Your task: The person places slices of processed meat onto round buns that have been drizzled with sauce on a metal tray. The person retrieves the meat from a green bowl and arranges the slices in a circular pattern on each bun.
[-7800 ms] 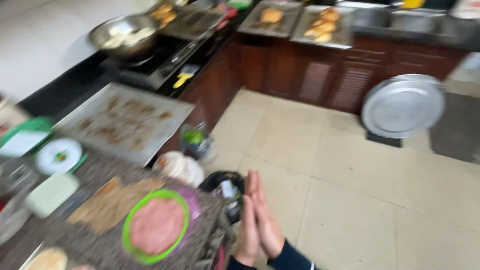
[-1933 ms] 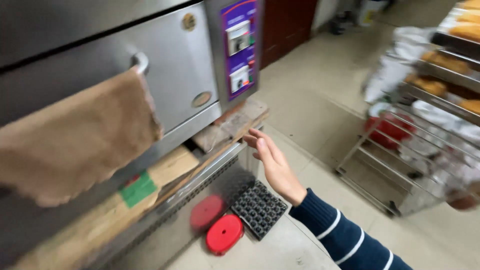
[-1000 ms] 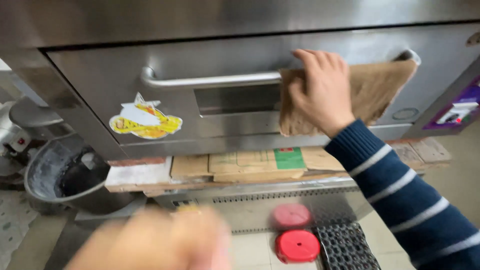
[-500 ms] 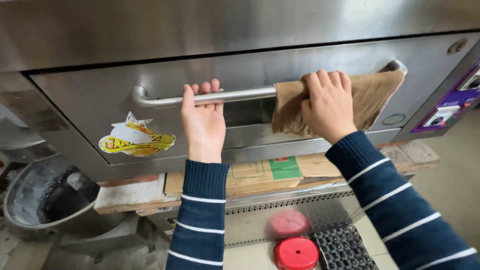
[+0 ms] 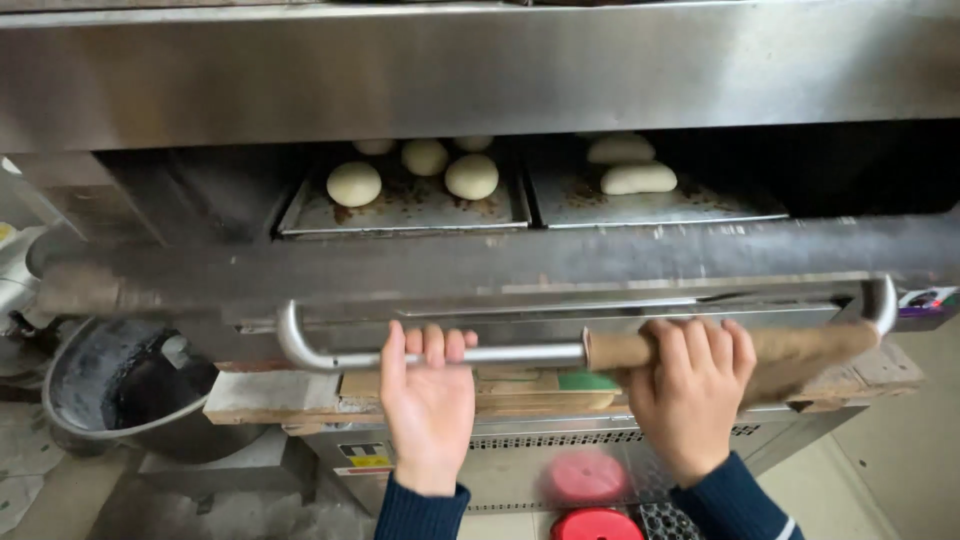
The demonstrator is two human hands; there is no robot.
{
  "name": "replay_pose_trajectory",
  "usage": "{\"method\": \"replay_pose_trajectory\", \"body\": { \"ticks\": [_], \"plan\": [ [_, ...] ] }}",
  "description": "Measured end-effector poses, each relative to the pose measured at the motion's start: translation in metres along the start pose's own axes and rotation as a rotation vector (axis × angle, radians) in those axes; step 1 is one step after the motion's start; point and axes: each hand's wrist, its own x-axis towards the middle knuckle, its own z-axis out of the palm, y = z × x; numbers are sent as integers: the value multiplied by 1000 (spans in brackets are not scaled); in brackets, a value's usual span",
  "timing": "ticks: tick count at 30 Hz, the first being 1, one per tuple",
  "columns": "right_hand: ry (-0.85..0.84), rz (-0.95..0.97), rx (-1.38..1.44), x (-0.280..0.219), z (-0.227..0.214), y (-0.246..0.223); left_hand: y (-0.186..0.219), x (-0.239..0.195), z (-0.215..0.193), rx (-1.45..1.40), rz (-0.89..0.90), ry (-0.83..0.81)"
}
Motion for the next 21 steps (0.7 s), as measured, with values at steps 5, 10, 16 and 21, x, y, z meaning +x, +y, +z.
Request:
{"method": "replay_pose_trajectory", "body": {
  "ticks": [5, 10, 16, 21],
  "plan": [
    [-31, 36, 12, -3, -20, -17, 3, -19, 1, 71, 51, -2],
    [-45, 14, -1, 14, -20, -13, 5, -7, 11, 86, 55, -36],
    [-88, -84, -10, 73, -19, -3, 8, 32, 43, 51, 80, -173],
    [-116, -98, -5, 112, 0, 5, 12, 62, 62, 69, 72, -268]
  ]
}}
